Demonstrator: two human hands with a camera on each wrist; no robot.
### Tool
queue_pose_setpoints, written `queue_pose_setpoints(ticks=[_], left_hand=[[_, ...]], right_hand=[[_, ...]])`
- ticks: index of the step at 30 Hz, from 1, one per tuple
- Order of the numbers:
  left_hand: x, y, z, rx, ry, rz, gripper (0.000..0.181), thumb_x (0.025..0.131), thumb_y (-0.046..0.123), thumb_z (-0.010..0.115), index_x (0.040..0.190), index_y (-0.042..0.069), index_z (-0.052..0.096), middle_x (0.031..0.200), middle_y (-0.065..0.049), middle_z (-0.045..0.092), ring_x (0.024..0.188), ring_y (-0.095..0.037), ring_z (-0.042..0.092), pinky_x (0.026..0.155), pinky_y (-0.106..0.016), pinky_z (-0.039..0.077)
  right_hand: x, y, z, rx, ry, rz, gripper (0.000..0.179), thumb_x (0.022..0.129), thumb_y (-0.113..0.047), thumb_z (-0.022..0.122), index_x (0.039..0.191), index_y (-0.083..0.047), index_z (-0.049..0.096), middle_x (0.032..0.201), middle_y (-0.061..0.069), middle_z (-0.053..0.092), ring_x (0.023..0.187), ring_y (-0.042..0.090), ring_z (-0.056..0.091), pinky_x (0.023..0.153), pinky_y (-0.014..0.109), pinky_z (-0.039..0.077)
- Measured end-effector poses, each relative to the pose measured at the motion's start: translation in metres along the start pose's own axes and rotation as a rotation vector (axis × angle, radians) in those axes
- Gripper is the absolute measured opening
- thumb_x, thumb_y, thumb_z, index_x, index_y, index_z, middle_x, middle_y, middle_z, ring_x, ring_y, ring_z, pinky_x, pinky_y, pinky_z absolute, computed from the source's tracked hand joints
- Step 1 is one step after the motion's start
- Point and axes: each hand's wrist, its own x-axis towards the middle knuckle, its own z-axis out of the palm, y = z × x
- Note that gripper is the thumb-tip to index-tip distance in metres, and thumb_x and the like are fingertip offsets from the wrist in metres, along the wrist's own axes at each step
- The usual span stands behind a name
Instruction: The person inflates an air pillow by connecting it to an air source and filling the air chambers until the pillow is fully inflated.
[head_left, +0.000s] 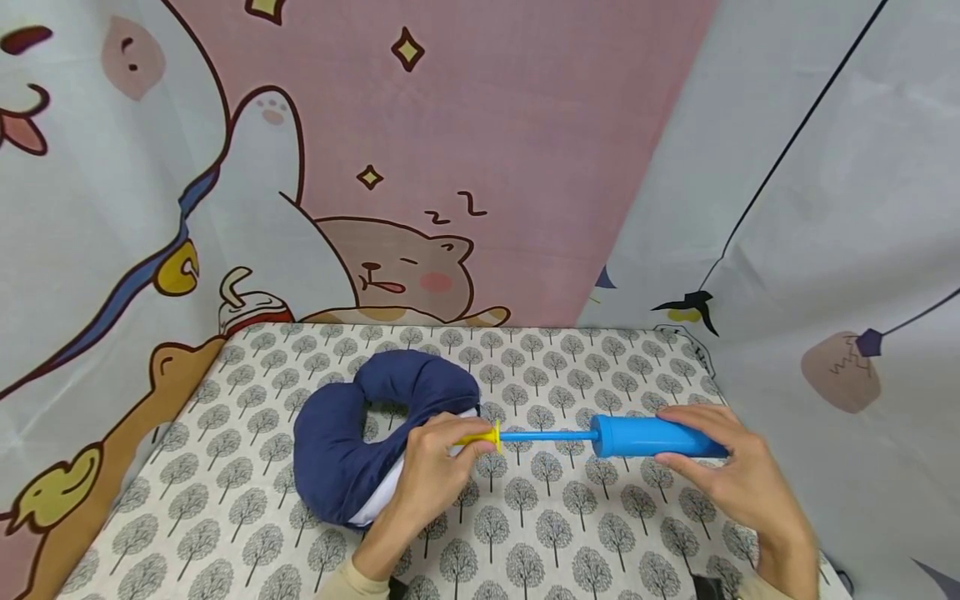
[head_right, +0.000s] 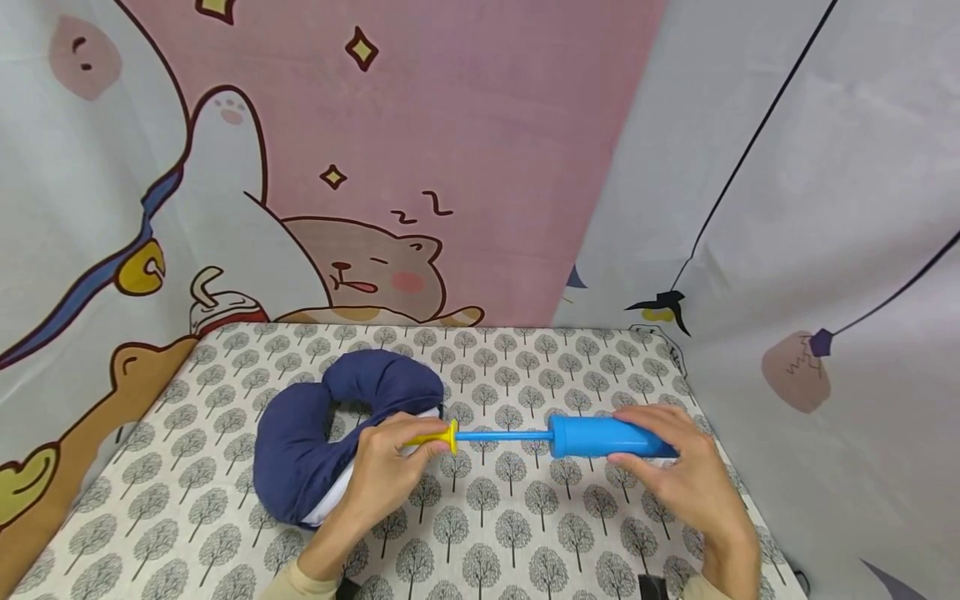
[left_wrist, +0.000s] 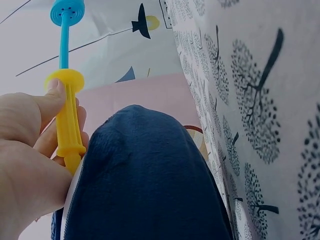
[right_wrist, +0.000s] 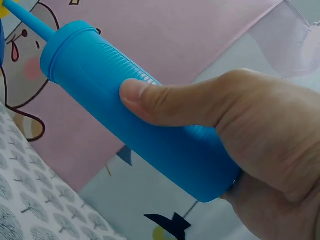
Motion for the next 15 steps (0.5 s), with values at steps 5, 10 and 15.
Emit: queue_pose_setpoints(ticks=[5, 10, 15], left_hand=[[-0.001, 0.000, 0.001, -0.014, 0.001, -0.033, 0.026, 0.081, 0.012, 0.099, 0.105, 0.010, 0.090, 0.105, -0.004, 0.090, 0.090, -0.017, 0.081, 0.082, -0.028, 0.066], [-0.002, 0.003, 0.003, -0.029, -0.001, -0.070, 0.027, 0.082, 0.011, 0.098, 0.107, 0.010, 0.090, 0.106, -0.003, 0.090, 0.090, -0.017, 0.080, 0.078, -0.026, 0.065], [-0.002, 0.006, 0.004, -0.027, -0.006, -0.090, 0.027, 0.082, 0.012, 0.098, 0.107, 0.010, 0.090, 0.107, -0.004, 0.090, 0.091, -0.018, 0.081, 0.075, -0.026, 0.064]], right_hand=[[0.006, -0.007, 0.011, 0.031, 0.021, -0.051, 0.066, 0.071, -0.004, 0.107, 0.130, -0.021, 0.085, 0.128, -0.003, 0.083, 0.123, 0.000, 0.062, 0.102, 0.011, 0.043], [0.012, -0.019, 0.027, 0.023, 0.012, -0.087, 0.063, 0.072, -0.007, 0.107, 0.129, -0.025, 0.086, 0.126, -0.005, 0.083, 0.121, 0.000, 0.062, 0.100, 0.011, 0.044], [0.016, -0.031, 0.043, 0.032, -0.017, -0.122, 0.061, 0.073, -0.011, 0.108, 0.129, -0.024, 0.085, 0.128, -0.002, 0.083, 0.118, -0.001, 0.062, 0.101, 0.013, 0.046]])
